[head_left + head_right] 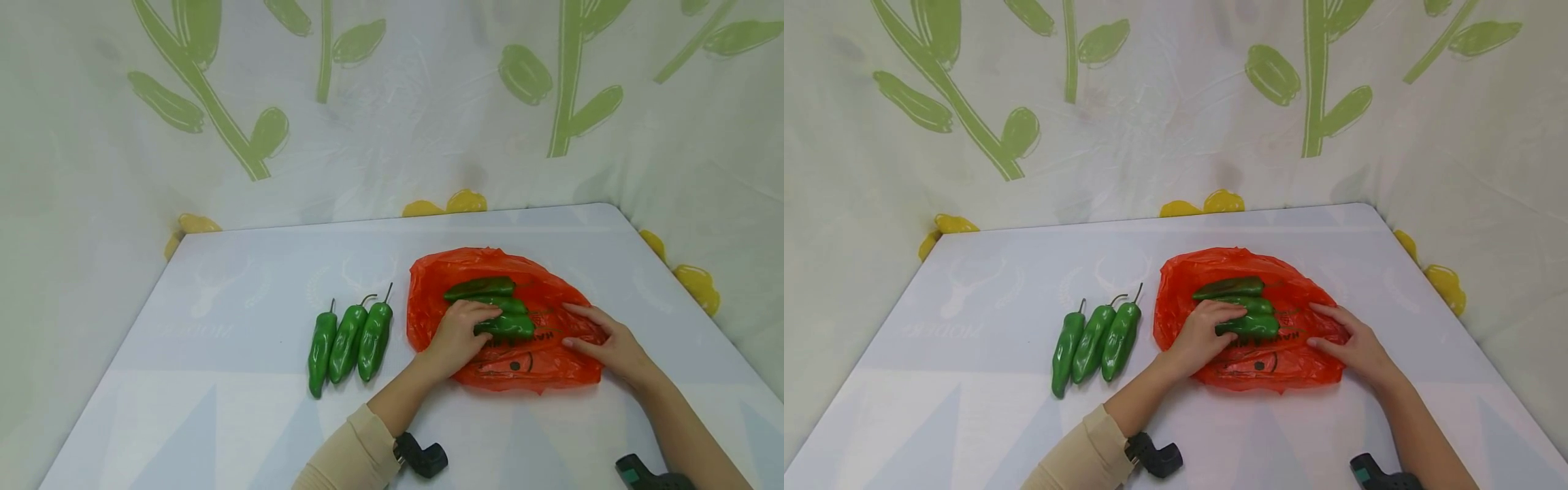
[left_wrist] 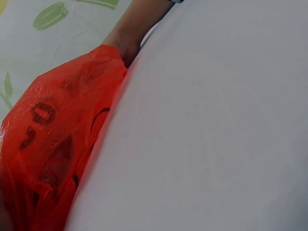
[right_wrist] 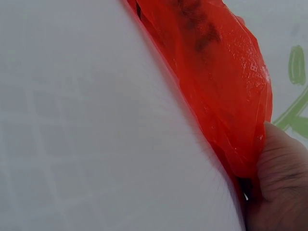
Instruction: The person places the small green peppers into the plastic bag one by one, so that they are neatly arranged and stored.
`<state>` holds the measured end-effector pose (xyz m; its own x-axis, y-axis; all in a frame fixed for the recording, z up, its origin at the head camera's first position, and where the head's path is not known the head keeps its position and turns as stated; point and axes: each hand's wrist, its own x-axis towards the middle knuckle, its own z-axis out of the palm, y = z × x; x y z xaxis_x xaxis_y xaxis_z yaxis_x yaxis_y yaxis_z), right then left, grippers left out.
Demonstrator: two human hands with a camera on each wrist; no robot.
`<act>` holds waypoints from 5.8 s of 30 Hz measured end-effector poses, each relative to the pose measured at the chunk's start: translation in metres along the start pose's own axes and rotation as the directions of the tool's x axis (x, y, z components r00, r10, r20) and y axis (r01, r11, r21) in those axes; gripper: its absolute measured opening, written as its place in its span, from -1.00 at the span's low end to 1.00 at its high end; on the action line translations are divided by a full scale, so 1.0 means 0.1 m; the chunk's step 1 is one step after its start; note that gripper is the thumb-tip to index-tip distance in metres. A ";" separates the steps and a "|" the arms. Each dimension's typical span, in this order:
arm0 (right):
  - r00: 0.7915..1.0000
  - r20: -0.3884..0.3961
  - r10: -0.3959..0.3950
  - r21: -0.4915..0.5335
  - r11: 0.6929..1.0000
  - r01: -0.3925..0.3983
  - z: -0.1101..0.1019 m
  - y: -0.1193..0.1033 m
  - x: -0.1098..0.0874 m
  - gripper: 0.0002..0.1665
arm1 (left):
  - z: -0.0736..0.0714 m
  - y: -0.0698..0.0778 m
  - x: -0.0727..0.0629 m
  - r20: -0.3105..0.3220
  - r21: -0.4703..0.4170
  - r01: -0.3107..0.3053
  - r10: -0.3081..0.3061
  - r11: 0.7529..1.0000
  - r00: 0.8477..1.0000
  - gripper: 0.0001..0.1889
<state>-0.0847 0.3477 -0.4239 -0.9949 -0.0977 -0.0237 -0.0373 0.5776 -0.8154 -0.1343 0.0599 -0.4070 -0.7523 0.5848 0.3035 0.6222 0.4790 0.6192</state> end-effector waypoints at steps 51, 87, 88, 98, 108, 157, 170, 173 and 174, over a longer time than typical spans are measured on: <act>0.997 0.034 0.071 -0.023 0.997 -0.070 0.01 -0.02 0.02 -0.26 | -0.15 -0.04 -0.13 -0.076 -0.283 0.031 -0.055 0.959 0.996 -0.35; 0.998 0.022 0.056 -0.037 0.998 -0.055 -0.02 0.00 0.01 -0.26 | -0.41 -0.21 -0.34 -0.123 -0.294 -0.037 0.001 0.955 0.992 -0.22; 0.998 0.020 0.051 -0.038 0.998 -0.050 -0.02 0.00 0.01 -0.26 | -0.42 -0.22 -0.34 -0.128 -0.295 -0.043 0.005 0.955 0.992 -0.22; 0.999 0.013 0.051 -0.032 0.998 -0.051 0.01 0.00 0.01 -0.27 | -0.45 -0.28 -0.43 -0.183 -0.268 -0.104 0.056 0.958 0.982 -0.25; 0.996 0.020 0.087 -0.050 0.995 -0.086 -0.02 -0.02 0.00 -0.24 | -0.55 -0.24 -0.54 -0.161 -0.252 -0.040 -0.001 0.967 0.987 -0.24; 0.997 0.029 0.074 -0.057 0.996 -0.072 -0.03 0.00 0.02 -0.23 | -0.91 -0.53 -1.02 -0.298 -0.126 -0.055 0.015 0.990 0.954 -0.20; 0.995 0.034 0.090 -0.037 0.995 -0.089 -0.04 -0.02 0.01 -0.23 | -1.03 -0.62 -1.15 -0.363 -0.110 -0.068 0.024 0.992 0.931 -0.18; 0.995 0.037 0.088 -0.036 0.996 -0.087 -0.04 -0.02 0.01 -0.23 | -1.06 -0.62 -1.18 -0.356 -0.128 -0.028 -0.019 0.991 0.934 -0.19; 0.995 0.037 0.089 -0.040 0.995 -0.087 -0.04 -0.02 0.01 -0.23 | -1.06 -0.62 -1.19 -0.352 -0.134 -0.015 -0.033 0.991 0.935 -0.20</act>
<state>-0.0861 0.3493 -0.4201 -0.9901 -0.0762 -0.1176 0.0460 0.6157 -0.7866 -0.1063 -0.1094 -0.4046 -0.8006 0.3007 0.5183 0.5990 0.3781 0.7059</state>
